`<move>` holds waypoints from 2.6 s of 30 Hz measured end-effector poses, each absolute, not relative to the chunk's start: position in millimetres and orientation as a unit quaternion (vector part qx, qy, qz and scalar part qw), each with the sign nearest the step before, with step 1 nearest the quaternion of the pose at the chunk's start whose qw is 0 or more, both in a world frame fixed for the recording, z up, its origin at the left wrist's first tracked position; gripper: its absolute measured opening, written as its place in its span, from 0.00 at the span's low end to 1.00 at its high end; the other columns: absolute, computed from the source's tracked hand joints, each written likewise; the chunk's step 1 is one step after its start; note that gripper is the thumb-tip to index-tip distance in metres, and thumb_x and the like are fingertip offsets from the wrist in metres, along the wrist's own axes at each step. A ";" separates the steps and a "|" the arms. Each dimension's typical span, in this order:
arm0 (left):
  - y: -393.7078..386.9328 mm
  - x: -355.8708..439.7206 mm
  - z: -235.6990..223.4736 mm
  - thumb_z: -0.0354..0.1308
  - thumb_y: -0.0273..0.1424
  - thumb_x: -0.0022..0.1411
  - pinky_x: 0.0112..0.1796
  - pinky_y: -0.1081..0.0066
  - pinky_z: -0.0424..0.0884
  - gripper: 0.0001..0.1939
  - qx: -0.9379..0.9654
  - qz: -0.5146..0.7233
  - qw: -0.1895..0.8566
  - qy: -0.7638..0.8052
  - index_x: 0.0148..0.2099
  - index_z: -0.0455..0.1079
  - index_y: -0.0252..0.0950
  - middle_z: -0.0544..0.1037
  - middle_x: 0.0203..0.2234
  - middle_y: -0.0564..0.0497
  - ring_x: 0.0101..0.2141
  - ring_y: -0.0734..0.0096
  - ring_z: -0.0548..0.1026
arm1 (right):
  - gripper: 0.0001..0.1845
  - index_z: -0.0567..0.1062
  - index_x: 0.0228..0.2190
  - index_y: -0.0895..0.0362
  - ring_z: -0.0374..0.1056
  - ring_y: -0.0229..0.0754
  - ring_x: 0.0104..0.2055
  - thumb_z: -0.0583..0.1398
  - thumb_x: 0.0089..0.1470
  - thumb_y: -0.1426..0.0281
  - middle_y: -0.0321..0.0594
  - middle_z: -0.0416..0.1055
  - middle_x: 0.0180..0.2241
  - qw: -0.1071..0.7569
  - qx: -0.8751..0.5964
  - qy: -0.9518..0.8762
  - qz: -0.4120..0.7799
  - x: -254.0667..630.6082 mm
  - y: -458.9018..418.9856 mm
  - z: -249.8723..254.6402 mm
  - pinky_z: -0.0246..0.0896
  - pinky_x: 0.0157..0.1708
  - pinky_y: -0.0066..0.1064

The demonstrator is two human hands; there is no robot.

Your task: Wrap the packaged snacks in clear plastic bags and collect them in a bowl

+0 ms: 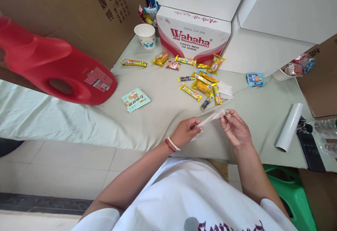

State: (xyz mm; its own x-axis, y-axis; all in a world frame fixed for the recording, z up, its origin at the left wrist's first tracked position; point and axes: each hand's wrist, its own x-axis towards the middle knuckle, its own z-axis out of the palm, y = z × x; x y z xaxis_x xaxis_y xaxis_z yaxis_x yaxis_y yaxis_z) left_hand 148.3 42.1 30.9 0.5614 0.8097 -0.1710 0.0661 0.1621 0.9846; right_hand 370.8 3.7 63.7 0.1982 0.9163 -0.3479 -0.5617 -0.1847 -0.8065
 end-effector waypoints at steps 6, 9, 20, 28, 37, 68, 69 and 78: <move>41.4 149.8 25.7 0.64 0.53 0.57 0.31 0.72 0.65 0.23 0.431 0.351 0.699 0.450 0.33 0.67 0.37 0.79 0.26 0.52 0.27 0.72 0.72 | 0.07 0.78 0.37 0.51 0.70 0.37 0.35 0.67 0.57 0.63 0.37 0.74 0.39 0.547 -0.560 -0.449 0.432 325.0 -7.7 53.9 0.71 0.34 0.29; 41.1 149.0 23.6 0.64 0.51 0.57 0.34 0.71 0.67 0.22 0.436 0.378 0.682 0.450 0.31 0.70 0.36 0.78 0.26 0.53 0.30 0.70 0.74 | 0.15 0.79 0.46 0.50 0.70 0.42 0.39 0.68 0.57 0.64 0.42 0.73 0.43 0.449 -0.545 -0.622 0.338 303.7 -12.8 44.6 0.70 0.36 0.34; 63.1 117.5 24.6 0.62 0.40 0.66 0.42 0.63 0.79 0.16 0.066 0.491 0.776 0.391 0.50 0.74 0.34 0.83 0.40 0.45 0.38 0.64 0.82 | 0.12 0.78 0.44 0.52 0.64 0.43 0.35 0.58 0.63 0.77 0.43 0.74 0.36 0.350 -0.466 -0.799 0.148 315.1 -39.0 34.6 0.64 0.34 0.35; 66.6 108.1 31.8 0.58 0.38 0.70 0.48 0.60 0.79 0.16 0.039 0.498 0.787 0.362 0.54 0.73 0.34 0.83 0.44 0.42 0.44 0.60 0.82 | 0.08 0.79 0.40 0.51 0.69 0.40 0.36 0.59 0.65 0.70 0.39 0.76 0.35 0.297 -0.498 -0.741 0.337 338.9 -66.8 29.8 0.66 0.36 0.31; 24.8 128.0 40.3 0.67 0.46 0.61 0.38 0.64 0.80 0.26 0.199 0.396 0.832 0.333 0.57 0.75 0.38 0.82 0.47 0.44 0.39 0.62 0.81 | 0.25 0.81 0.41 0.53 0.67 0.38 0.35 0.65 0.54 0.46 0.40 0.74 0.38 0.465 -0.561 -0.354 0.587 322.0 34.4 59.3 0.65 0.29 0.27; 57.7 149.4 36.9 0.71 0.41 0.50 0.28 0.75 0.63 0.15 0.321 0.516 0.653 0.453 0.30 0.73 0.35 0.70 0.21 0.57 0.25 0.78 0.65 | 0.19 0.78 0.54 0.45 0.67 0.44 0.37 0.55 0.66 0.70 0.39 0.70 0.34 0.369 -0.597 -0.709 0.065 293.1 21.3 35.9 0.65 0.37 0.34; 55.9 147.8 38.0 0.71 0.41 0.50 0.29 0.75 0.65 0.16 0.310 0.517 0.667 0.437 0.31 0.73 0.35 0.71 0.23 0.57 0.27 0.78 0.67 | 0.18 0.78 0.54 0.47 0.68 0.44 0.39 0.56 0.66 0.68 0.40 0.71 0.36 0.384 -0.591 -0.702 0.100 293.5 20.9 37.6 0.67 0.40 0.35; 45.5 135.0 52.0 0.69 0.35 0.51 0.43 0.60 0.78 0.15 0.255 0.493 0.769 0.316 0.32 0.65 0.37 0.76 0.35 0.52 0.43 0.63 0.78 | 0.23 0.78 0.48 0.52 0.70 0.46 0.49 0.63 0.59 0.51 0.44 0.75 0.47 0.497 -0.596 -0.481 0.408 307.7 33.0 41.8 0.70 0.44 0.36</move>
State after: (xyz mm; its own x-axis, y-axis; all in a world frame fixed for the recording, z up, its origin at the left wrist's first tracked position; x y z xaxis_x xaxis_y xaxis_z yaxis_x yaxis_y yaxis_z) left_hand 135.0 45.5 52.0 0.3140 0.9200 -0.2345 -0.5969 0.3834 0.7048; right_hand 307.7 33.0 41.8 0.2054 0.9786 -0.0089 0.1681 -0.0442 -0.9848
